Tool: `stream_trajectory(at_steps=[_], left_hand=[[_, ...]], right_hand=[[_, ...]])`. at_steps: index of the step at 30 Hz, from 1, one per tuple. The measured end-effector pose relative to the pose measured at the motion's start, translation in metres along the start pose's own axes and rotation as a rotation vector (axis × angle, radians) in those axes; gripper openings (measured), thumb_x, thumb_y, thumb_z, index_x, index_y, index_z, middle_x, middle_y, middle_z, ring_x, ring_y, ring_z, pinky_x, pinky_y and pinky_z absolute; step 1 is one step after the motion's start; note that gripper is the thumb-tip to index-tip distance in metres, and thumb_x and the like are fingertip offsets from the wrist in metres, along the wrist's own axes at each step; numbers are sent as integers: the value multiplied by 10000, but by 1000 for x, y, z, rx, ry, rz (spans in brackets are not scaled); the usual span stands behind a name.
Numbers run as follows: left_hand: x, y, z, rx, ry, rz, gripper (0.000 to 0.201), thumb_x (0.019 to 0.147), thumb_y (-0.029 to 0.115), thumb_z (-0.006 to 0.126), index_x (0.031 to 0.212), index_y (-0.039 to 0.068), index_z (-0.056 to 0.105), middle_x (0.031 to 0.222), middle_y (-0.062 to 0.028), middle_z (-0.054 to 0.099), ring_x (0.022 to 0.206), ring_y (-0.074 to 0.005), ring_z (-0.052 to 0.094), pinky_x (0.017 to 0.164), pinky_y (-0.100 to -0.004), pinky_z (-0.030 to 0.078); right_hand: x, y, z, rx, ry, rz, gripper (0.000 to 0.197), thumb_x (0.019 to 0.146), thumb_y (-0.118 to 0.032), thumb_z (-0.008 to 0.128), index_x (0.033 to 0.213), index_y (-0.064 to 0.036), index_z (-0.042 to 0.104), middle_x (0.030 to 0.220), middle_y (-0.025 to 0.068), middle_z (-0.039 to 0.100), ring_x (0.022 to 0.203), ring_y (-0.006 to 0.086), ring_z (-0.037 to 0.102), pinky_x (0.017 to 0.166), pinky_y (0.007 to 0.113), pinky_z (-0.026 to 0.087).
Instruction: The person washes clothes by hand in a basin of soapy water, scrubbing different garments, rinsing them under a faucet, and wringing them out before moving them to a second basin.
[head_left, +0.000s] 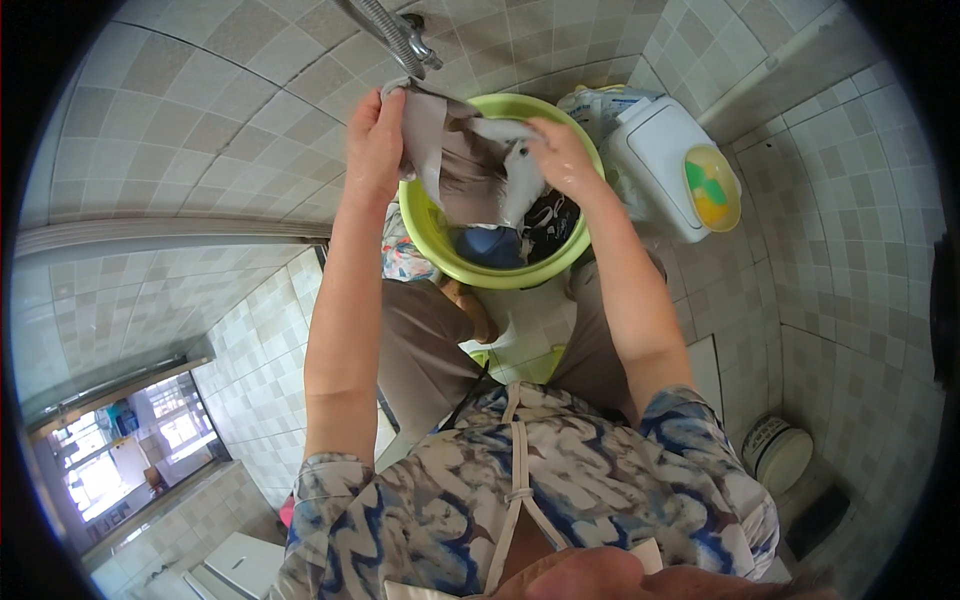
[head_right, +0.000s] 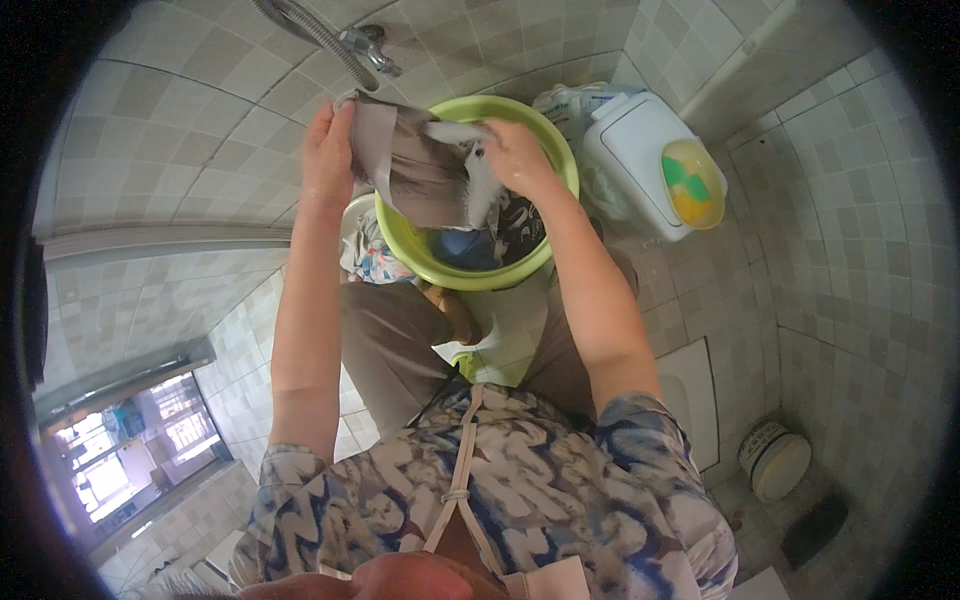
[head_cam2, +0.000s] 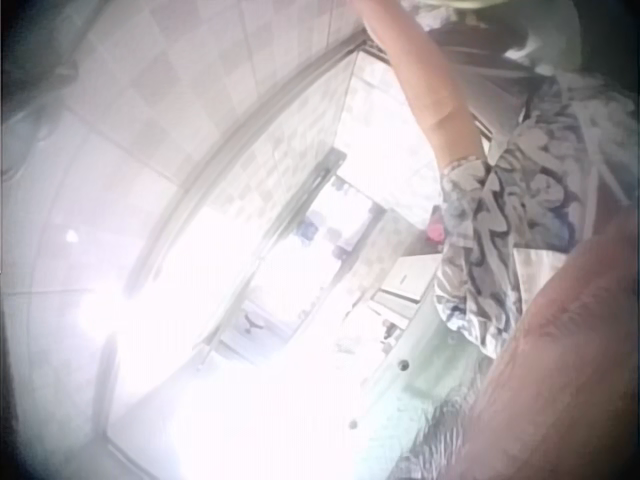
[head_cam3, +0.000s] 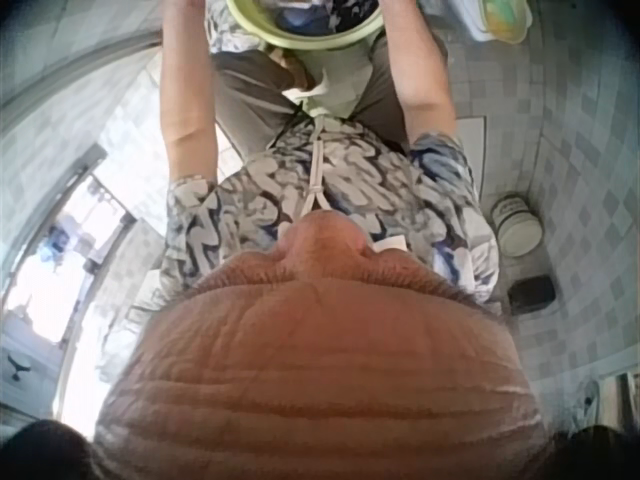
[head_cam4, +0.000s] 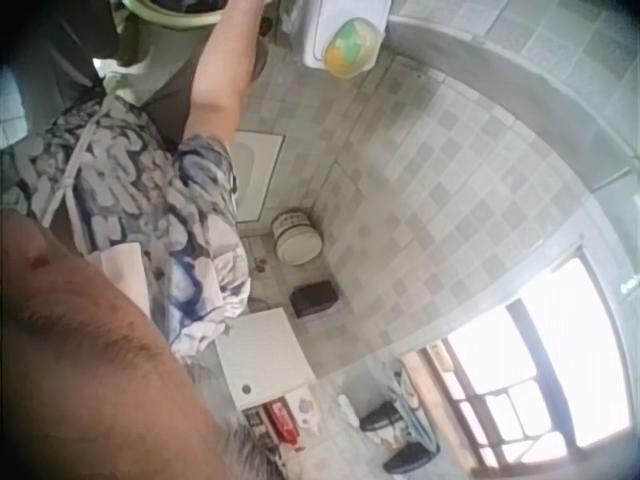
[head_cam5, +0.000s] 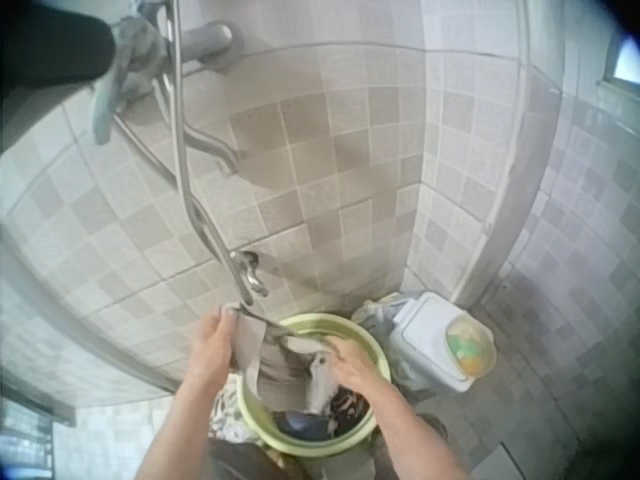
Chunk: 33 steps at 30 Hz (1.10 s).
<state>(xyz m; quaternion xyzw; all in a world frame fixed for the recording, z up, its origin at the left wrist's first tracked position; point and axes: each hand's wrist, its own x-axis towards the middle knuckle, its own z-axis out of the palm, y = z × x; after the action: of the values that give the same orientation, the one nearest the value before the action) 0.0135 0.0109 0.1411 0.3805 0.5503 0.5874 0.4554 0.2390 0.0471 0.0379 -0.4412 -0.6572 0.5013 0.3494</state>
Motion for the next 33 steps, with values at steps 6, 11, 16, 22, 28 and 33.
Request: stream_trajectory(at_steps=[6, 11, 16, 22, 28, 33], left_hand=[[6, -69, -37, 1062, 6, 830, 210, 859, 195, 553, 967, 18, 583, 804, -192, 598, 701, -403, 553, 653, -401, 455], [-5, -71, -19, 397, 3, -134, 280, 946, 265, 440, 1037, 17, 534, 965, -141, 612, 769, -243, 653, 684, -354, 512], [-4, -49, -1, -170, -34, -194, 264, 966, 274, 402, 1050, 50, 514, 912, -94, 608, 732, -197, 621, 672, -327, 508], [-2, -88, -29, 84, 43, -39, 225, 959, 233, 438, 945, 46, 563, 722, 15, 546, 664, -81, 518, 613, -236, 448], [2, -93, -43, 475, 180, 112, 238, 905, 228, 516, 925, 9, 609, 727, -79, 593, 668, -173, 566, 619, -324, 453], [5, -82, -51, 861, 273, 236, 267, 835, 250, 581, 918, 2, 633, 777, -181, 635, 708, -315, 618, 650, -375, 468]], right_hand=[[-12, -35, -12, 1119, 19, -164, 308, 824, -12, 470, 1119, -4, 558, 1083, 52, 593, 988, 143, 563, 853, 269, 431], [-5, -26, -3, 427, -48, -217, 410, 804, 40, 479, 1206, -31, 515, 1081, 51, 578, 1008, 119, 535, 891, 269, 414], [-1, -17, 1, 282, -32, -118, 415, 874, -46, 509, 1287, -80, 485, 1191, 21, 547, 1059, 111, 504, 876, 268, 417], [-2, -23, 2, 1009, -27, 286, 449, 913, -198, 513, 1326, -47, 423, 1260, 56, 516, 1112, 189, 515, 935, 314, 419], [1, -17, -5, 725, 117, 145, 394, 872, -105, 550, 1246, 5, 495, 1157, 91, 559, 1035, 189, 545, 898, 322, 438], [-2, -46, -7, 925, 46, -13, 416, 855, -83, 543, 1261, -2, 498, 1223, 118, 514, 1082, 206, 524, 930, 336, 427]])
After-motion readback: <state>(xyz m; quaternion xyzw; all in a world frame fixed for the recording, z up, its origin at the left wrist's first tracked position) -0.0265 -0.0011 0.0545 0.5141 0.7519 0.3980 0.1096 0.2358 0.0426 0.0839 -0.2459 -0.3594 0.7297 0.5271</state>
